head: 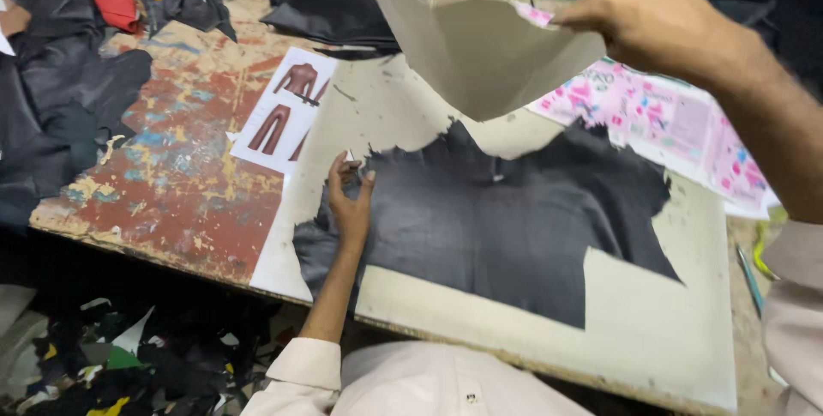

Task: The person lays out a large piece of black leather on a work table, smooths it, and uses a utility knife to cut along pre-drawn white lines. The person removes the cut piece and sets it aside, then continues cutting additional sections from the remaining leather.

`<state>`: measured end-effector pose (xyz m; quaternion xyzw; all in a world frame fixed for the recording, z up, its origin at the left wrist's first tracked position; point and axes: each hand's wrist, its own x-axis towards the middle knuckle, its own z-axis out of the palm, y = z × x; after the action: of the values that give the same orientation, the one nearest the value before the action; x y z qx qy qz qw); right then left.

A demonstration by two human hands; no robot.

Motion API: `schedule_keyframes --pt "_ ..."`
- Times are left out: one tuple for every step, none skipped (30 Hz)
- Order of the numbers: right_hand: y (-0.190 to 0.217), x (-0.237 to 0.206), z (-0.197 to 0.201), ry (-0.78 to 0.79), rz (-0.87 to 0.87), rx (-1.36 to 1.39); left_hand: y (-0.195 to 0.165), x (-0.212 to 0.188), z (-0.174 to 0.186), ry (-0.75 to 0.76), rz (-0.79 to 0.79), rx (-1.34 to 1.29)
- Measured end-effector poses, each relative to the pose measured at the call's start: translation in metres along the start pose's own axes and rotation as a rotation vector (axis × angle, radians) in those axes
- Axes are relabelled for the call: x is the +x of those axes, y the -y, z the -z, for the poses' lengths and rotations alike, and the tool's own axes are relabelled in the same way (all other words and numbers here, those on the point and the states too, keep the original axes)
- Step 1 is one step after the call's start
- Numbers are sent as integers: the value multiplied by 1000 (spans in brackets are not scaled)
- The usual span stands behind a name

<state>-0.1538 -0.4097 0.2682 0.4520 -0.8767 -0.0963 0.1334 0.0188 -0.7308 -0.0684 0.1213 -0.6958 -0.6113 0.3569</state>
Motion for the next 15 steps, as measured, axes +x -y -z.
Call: schedule_keyframes --pt "19 -32 -4 -11 51 1 -4 -14 -2 44 159 -258" --pt "36 -65 -10 -19 102 -3 -4 -29 0 73 241 -471" --pt "56 -97 -19 27 92 -32 -6 -39 4 97 320 -690" --pt "79 -130 -31 74 84 -58 -8 -50 8 113 405 -908" --pt "102 -160 -44 44 123 -126 -11 -64 13 87 446 -1010" --pt "127 -188 -61 11 166 -189 -13 -77 23 55 486 -1107" --pt "152 -216 -76 19 174 -254 -14 -87 30 21 522 -1204" --pt "174 -244 -90 23 188 -322 -15 -95 37 -6 550 -1065" --pt "194 -270 -102 -36 167 -261 -16 -103 42 -37 568 -929" --pt "215 -295 -115 -97 144 -193 -16 -113 49 -69 586 -785" --pt "233 -317 -129 -134 83 -133 -17 -125 54 -57 530 -645" --pt "246 -336 -141 -173 22 -76 -18 -137 59 -44 469 -507" --pt "255 -354 -154 -213 -38 -24 -20 -147 62 -32 405 -374" --pt "261 -371 -165 -244 -136 -6 -22 -161 64 -49 432 -366" --pt "268 -388 -175 -270 -234 16 -25 -179 66 -66 462 -356"
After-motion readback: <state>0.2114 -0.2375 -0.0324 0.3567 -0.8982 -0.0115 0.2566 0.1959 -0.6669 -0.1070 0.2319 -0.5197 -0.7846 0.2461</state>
